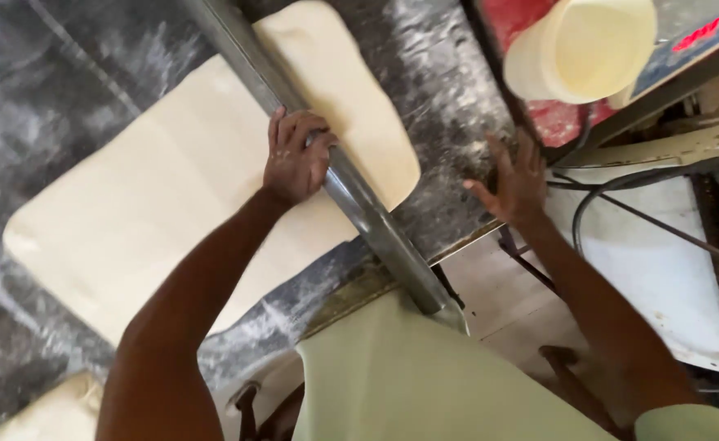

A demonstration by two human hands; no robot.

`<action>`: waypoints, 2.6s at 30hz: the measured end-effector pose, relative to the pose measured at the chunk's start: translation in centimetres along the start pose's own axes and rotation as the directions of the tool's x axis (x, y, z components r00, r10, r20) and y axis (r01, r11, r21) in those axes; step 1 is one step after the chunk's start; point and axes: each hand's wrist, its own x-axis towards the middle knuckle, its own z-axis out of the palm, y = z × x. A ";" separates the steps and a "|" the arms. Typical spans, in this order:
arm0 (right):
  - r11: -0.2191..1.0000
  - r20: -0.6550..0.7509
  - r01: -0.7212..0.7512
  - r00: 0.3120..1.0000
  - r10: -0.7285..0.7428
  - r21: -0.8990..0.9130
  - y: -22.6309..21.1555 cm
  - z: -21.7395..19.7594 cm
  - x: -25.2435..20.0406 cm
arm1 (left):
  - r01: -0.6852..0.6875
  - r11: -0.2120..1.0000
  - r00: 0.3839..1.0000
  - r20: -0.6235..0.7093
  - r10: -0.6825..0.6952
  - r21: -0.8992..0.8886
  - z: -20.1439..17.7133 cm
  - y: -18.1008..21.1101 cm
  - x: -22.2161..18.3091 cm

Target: The person is folding and rolling out large sheets of dough on a floured production surface.

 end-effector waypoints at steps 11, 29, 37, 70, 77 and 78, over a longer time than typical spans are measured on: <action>0.945 -0.149 0.206 0.974 -0.172 0.253 -2.4 0.4 -1.0 | 0.071 0.995 0.994 -0.083 -0.076 -0.065 6.8 1.6 13.3; 0.185 -0.006 0.924 0.198 -0.980 0.335 -44.0 8.2 16.9 | 0.943 0.333 0.242 -0.661 -0.710 -0.012 -9.9 15.3 -48.6; 0.067 -0.035 0.899 0.091 -0.995 0.432 -54.9 13.5 15.1 | 0.956 0.240 0.074 -0.650 -0.757 -0.170 -13.3 8.1 -55.2; -0.071 -0.028 0.986 -0.067 -0.997 0.151 -77.5 17.6 5.6 | 0.937 0.064 -0.127 -0.505 -0.854 -0.343 -16.0 19.8 -53.2; 0.242 0.086 0.906 0.227 -0.970 0.347 -52.5 11.1 9.4 | 0.885 0.460 0.331 -0.603 -0.726 -0.069 -18.6 9.0 -43.5; 0.405 0.099 0.876 0.393 -0.914 0.261 -48.0 10.3 8.9 | 0.839 0.544 0.452 -0.569 -0.687 0.011 -18.8 5.3 -41.5</action>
